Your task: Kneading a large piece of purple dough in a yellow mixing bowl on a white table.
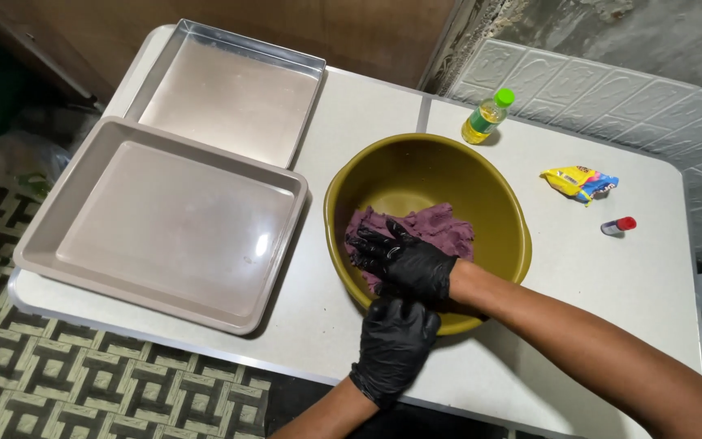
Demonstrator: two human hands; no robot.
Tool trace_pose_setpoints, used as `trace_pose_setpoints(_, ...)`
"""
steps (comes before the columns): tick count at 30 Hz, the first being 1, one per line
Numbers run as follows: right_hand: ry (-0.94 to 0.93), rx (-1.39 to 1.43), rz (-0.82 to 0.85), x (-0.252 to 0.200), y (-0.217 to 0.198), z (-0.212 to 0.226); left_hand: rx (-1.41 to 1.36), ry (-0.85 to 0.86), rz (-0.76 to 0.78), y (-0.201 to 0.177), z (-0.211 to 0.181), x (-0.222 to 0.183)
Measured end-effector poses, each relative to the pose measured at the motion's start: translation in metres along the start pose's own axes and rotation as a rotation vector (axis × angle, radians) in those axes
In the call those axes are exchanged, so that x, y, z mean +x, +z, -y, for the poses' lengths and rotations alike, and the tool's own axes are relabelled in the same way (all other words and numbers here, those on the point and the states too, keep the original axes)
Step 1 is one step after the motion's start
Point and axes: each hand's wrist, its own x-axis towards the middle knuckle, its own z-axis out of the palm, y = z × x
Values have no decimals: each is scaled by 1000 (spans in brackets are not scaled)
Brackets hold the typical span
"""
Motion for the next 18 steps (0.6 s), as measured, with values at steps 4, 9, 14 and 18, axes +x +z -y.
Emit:
trace_pose_setpoints(4,219,338,99,-21,-66,33,-88,-46,30,-10,-27,-1)
trace_pose_setpoints(9,289,12,-15,-101,-28,12,-75,83,46,-27,-1,2)
trace_pose_setpoints(14,380,5,64,-101,16,11,-4,164,105,-16,52,7)
trace_pose_setpoints(18,431,-37,106,-95,46,-2,-47,175,70,-11,41,9)
